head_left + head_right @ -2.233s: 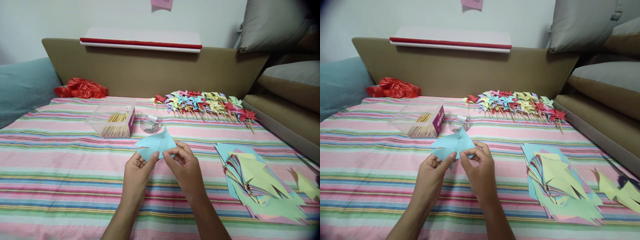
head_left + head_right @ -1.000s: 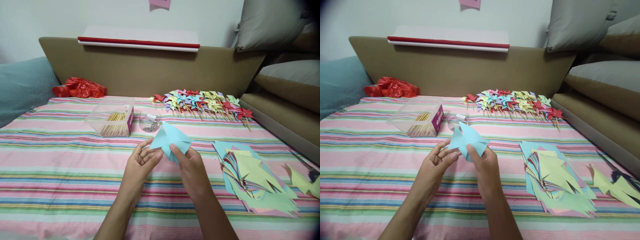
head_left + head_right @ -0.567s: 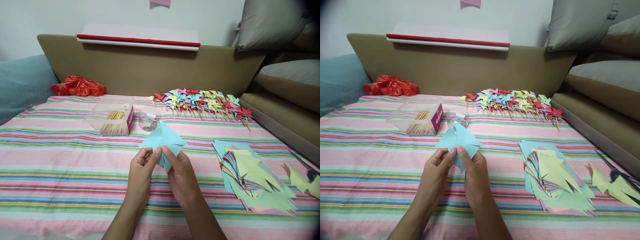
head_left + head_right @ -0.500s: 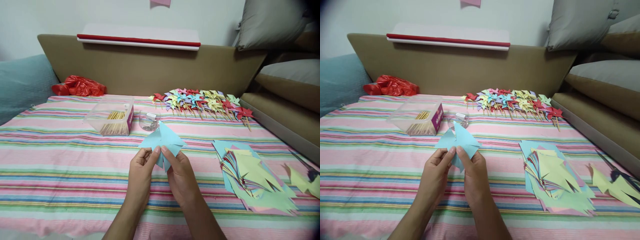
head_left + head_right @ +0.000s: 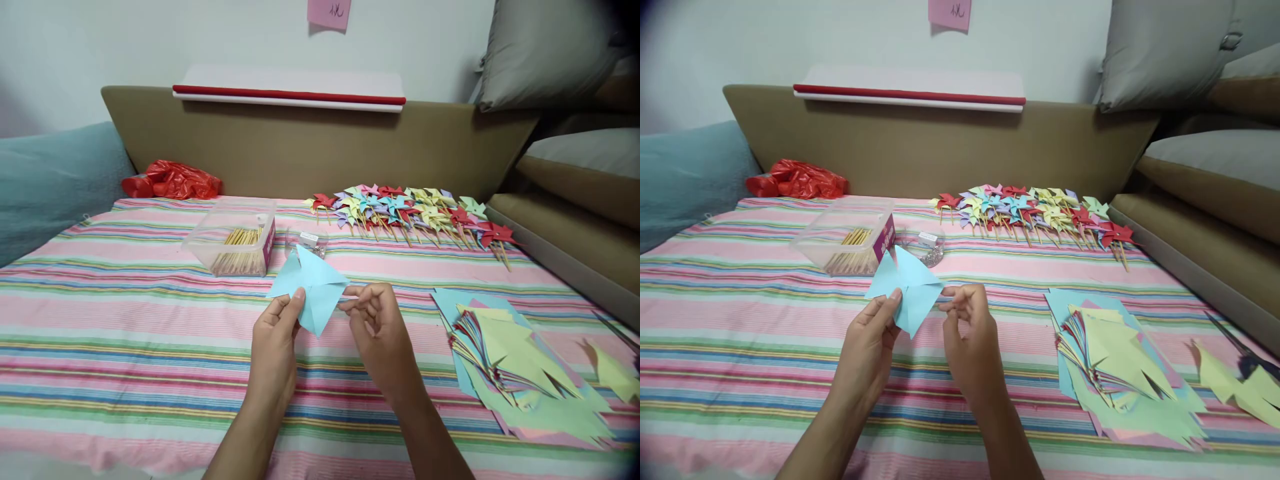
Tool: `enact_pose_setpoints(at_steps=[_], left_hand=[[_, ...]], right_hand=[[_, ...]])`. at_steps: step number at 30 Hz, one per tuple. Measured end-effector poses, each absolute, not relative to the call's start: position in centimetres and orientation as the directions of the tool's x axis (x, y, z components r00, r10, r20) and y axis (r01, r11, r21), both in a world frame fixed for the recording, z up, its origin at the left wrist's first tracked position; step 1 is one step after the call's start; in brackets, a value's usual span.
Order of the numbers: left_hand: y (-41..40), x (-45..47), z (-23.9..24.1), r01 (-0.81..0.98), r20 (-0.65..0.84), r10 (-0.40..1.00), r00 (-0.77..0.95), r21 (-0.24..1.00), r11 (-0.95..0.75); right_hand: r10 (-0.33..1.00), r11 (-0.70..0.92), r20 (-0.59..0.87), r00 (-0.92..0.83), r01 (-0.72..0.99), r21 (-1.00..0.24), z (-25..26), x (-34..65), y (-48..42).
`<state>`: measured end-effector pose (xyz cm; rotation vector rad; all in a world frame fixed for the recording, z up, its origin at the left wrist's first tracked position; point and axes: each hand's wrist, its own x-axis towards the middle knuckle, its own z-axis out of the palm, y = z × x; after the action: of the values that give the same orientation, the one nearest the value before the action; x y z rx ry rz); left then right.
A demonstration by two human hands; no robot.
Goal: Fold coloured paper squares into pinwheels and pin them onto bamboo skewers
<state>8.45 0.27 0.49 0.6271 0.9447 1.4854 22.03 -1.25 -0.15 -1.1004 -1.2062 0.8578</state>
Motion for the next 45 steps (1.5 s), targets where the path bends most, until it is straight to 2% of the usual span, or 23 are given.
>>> enact_pose_setpoints(at_steps=[3, 5, 7, 12, 17, 22, 27, 45], left_hand=[[0.3, 8.2, 0.5, -0.539, -0.131, 0.981, -0.143, 0.842, 0.034], [0.3, 8.1, 0.5, -0.533, -0.132, 0.982, -0.137, 0.845, 0.039], [0.3, 8.1, 0.5, -0.518, -0.133, 0.981, -0.138, 0.854, 0.043], [0.2, 8.2, 0.2, -0.449, -0.109, 0.979, -0.170, 0.893, 0.022], [0.0, 8.6, 0.1, -0.363, -0.050, 0.984, -0.170, 0.932, -0.015], [0.0, 9.0, 0.0, -0.323, -0.043, 0.988, -0.145, 0.946, -0.006], [-0.1, 9.1, 0.0, -0.316, -0.056, 0.989, -0.136, 0.949, 0.010], [-0.2, 9.7, -0.2, -0.391, -0.063, 0.994, -0.085, 0.920, 0.025]], right_hand=[[0.913, 0.387, 0.408, 0.004, 0.303, -0.871, 0.0, 22.0, -1.4], [0.893, 0.435, 0.445, -0.062, 0.365, -0.823, 0.2, 21.8, -1.5], [0.891, 0.437, 0.451, -0.058, 0.379, -0.816, 0.4, 21.8, -1.5], [0.913, 0.393, 0.409, 0.015, 0.247, -0.886, 0.4, 21.8, -1.4], [0.960, 0.248, 0.251, 0.126, 0.045, -0.968, 0.4, 21.3, -1.3], [0.967, 0.119, 0.096, 0.235, -0.086, -0.989, 0.1, 20.7, -1.2], [0.961, 0.084, 0.050, 0.273, -0.117, -0.990, 0.0, 20.4, -1.2], [0.919, 0.150, 0.079, 0.387, -0.156, -0.976, -0.7, 18.8, -1.2]])
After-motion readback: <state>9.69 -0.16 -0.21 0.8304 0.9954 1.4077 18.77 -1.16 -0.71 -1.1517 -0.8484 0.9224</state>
